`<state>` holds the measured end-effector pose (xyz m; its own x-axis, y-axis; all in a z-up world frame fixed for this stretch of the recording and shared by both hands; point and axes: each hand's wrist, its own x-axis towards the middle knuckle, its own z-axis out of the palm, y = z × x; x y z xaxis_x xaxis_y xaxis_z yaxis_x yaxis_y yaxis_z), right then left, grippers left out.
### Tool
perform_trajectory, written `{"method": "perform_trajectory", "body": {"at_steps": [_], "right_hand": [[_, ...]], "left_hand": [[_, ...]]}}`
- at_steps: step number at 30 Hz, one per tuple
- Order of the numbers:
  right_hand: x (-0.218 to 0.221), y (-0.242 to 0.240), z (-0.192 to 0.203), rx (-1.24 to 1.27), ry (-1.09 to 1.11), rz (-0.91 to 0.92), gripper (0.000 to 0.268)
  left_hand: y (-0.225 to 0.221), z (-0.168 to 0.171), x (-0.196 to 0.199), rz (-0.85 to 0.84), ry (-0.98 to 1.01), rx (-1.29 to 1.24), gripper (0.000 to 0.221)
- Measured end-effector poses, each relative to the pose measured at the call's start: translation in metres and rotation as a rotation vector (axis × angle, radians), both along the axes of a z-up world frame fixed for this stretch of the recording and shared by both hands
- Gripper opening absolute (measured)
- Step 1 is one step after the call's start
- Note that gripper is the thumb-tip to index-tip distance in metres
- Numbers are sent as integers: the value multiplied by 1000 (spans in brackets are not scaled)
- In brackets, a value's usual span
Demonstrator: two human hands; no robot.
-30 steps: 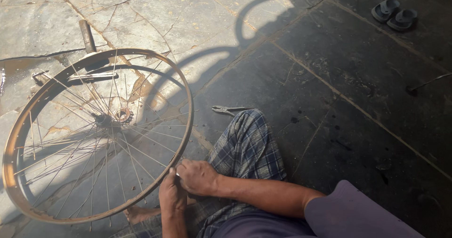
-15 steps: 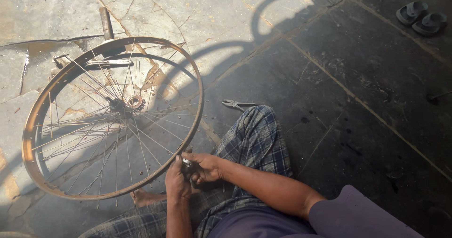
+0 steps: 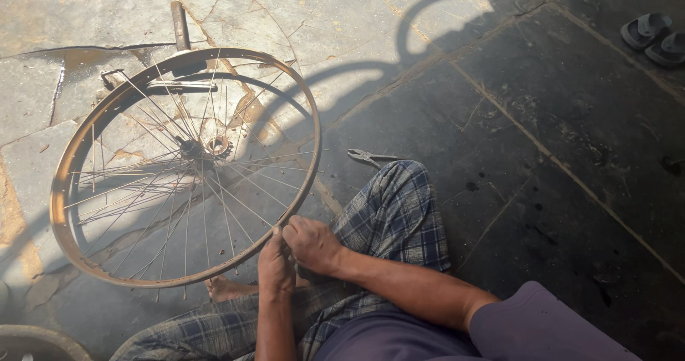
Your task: The person manipulates the spokes and hub of a bicycle wheel while sitting on the floor, using a small tool to turn components on the rim.
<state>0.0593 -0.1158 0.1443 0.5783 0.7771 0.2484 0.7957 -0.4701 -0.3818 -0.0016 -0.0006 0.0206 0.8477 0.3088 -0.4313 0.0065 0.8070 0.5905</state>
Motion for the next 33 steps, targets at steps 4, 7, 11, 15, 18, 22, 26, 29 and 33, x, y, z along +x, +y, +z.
{"method": "perform_trajectory", "body": {"at_steps": [4, 7, 11, 15, 18, 22, 26, 29, 33], "right_hand": [[-7, -3, 4, 25, -3, -27, 15], [-13, -13, -4, 127, 286, -121, 30], [-5, -17, -29, 303, 1012, -316, 45], [11, -20, -42, 343, 1674, -387, 64], [13, -21, -49, 310, 1978, -284, 67], [11, -19, -75, 522, 2193, -142, 54], [7, -14, -68, 556, 1631, -255, 32], [0, -6, -32, 271, 558, -120, 21], [-8, -6, 7, 37, 8, -25, 16]], "left_hand": [[0, 31, 2, -17, 142, 14, 29], [0, 43, 3, -24, 58, 28, 26], [2, 52, 2, -116, 238, 147, 27], [0, 56, 1, -51, 146, 92, 32], [-2, 61, 2, -88, 95, 37, 38], [2, 57, -2, -140, 40, 74, 42], [0, 63, 0, -75, 137, 29, 38], [-1, 45, 1, -24, 107, 35, 27], [1, 19, 3, -12, 3, -52, 22]]}}
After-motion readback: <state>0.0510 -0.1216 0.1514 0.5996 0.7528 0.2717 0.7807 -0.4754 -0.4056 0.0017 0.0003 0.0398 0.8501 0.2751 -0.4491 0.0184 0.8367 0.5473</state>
